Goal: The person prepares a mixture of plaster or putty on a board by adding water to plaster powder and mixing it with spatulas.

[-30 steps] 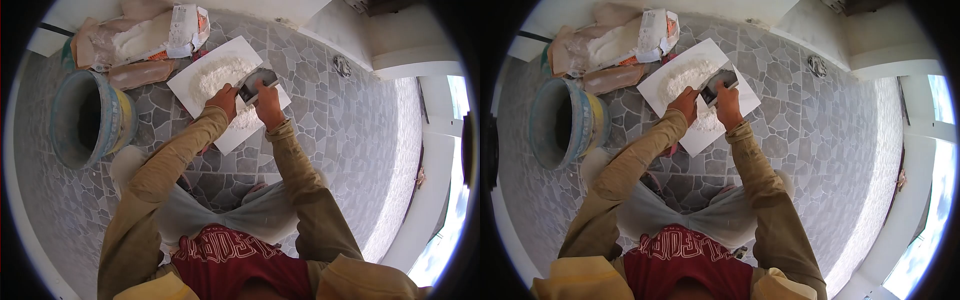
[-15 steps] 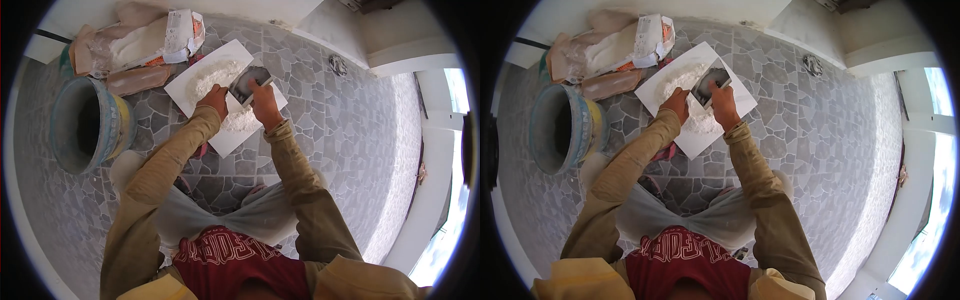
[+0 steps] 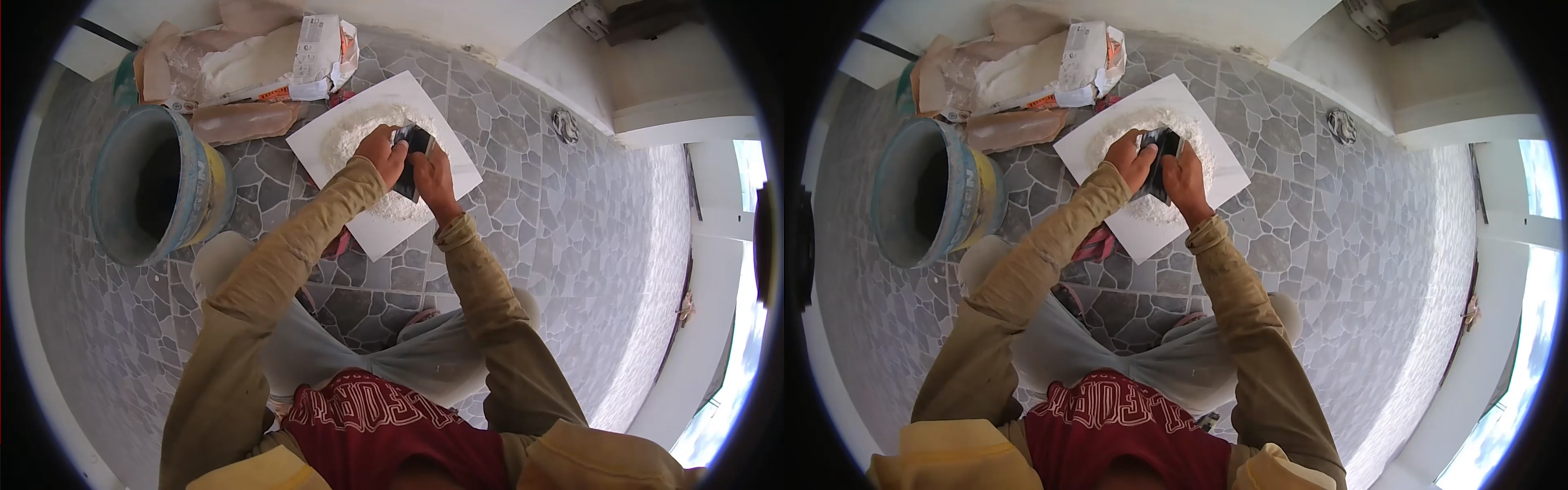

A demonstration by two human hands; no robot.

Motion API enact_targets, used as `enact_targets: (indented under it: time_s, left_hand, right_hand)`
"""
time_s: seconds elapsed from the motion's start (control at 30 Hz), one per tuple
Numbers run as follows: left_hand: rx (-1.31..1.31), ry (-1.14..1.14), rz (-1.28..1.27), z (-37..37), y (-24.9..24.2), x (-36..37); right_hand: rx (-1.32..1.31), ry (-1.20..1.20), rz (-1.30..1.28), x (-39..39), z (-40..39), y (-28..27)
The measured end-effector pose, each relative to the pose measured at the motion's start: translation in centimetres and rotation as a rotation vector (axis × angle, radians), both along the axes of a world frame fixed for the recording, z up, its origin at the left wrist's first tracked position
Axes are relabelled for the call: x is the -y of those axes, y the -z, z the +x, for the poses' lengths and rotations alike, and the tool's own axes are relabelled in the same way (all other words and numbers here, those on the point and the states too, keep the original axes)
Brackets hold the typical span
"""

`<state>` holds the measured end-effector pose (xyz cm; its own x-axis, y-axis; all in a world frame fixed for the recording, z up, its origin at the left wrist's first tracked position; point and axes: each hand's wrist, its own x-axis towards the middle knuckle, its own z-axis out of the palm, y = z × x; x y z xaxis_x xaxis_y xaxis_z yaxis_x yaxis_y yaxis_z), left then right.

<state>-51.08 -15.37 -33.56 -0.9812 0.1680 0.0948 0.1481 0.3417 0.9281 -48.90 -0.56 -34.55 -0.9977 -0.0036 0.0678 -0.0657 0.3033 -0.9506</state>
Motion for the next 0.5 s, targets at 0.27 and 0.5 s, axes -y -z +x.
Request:
enact_targets:
  time_s: [0.27,0.5]
  left_hand:
    - [-0.058,0.054,-0.176,0.5,0.9,0.3]
    - [0.126,0.008,-0.216,0.2,2.7,-0.6]
  right_hand:
    - [-0.015,0.121,-0.025,2.0,1.4,1.6]
    - [0.037,0.177,0.011,1.4,1.7,2.7]
